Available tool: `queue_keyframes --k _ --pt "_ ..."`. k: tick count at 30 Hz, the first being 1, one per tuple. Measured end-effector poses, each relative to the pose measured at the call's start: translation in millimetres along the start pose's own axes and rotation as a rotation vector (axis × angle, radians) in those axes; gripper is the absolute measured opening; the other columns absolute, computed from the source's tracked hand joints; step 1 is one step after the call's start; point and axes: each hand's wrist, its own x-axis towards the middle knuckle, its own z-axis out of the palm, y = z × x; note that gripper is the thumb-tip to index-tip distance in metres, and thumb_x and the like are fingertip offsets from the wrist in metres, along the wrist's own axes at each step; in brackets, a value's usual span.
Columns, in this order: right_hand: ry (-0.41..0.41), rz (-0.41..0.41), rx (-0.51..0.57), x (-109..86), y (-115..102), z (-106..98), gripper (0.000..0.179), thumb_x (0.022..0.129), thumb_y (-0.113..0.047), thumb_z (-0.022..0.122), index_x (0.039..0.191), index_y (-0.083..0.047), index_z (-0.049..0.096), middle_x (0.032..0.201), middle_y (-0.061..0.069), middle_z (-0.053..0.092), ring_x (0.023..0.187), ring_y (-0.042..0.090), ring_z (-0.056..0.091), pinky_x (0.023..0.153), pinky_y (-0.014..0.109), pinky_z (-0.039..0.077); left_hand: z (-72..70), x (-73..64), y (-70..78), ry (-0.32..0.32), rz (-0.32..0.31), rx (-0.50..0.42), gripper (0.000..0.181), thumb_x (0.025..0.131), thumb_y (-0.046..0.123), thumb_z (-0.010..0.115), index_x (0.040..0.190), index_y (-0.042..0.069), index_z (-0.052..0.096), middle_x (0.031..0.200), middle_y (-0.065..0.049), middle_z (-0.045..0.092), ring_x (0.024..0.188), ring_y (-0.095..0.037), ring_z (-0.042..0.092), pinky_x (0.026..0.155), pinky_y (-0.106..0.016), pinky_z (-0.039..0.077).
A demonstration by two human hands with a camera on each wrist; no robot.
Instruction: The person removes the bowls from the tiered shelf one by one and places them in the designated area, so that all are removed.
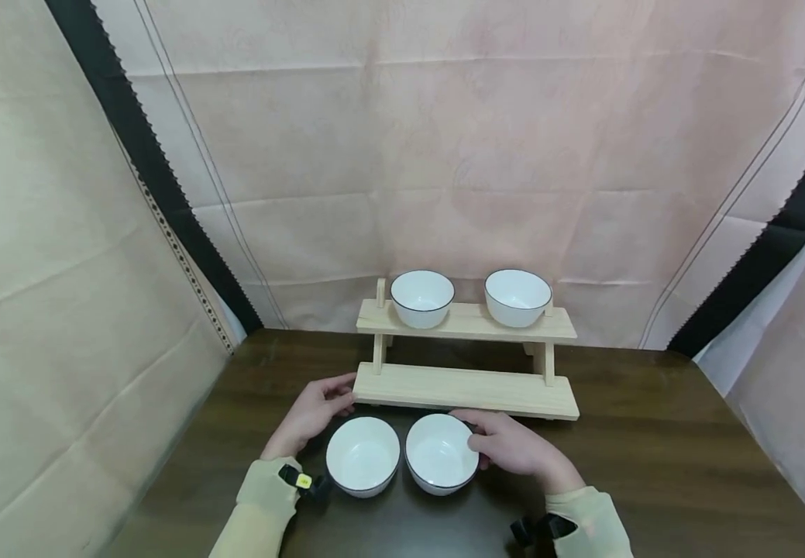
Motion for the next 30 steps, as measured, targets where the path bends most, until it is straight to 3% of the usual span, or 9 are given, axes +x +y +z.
queue_keyframes --k 7,30 --pt "-0.019 0.044 -0.055 -1.6 -2.2 0.4 0.056 0.100 -0.007 0.056 0.156 -0.011 0.059 0.077 0.002 0.067 0.068 0.020 0.063 0.057 0.028 0.047 5.0 4.4 2.1 -0.005 0.010 -0.007 0.046 0.108 0.019 0.069 0.153 0.016 0.064 0.115 -0.009 0.075 0.096 -0.017 0.076 0.093 -0.039 0.067" --pt "-0.039 0.080 -0.039 -1.1 -3.8 -2.6 0.056 0.101 -0.008 0.057 0.157 -0.013 0.059 0.083 0.001 0.068 0.072 0.019 0.063 0.065 0.031 0.053 -3.3 1.1 0.1 0.001 0.004 0.016 0.047 0.108 0.019 0.068 0.155 0.017 0.063 0.116 -0.009 0.075 0.096 -0.017 0.076 0.094 -0.040 0.067"
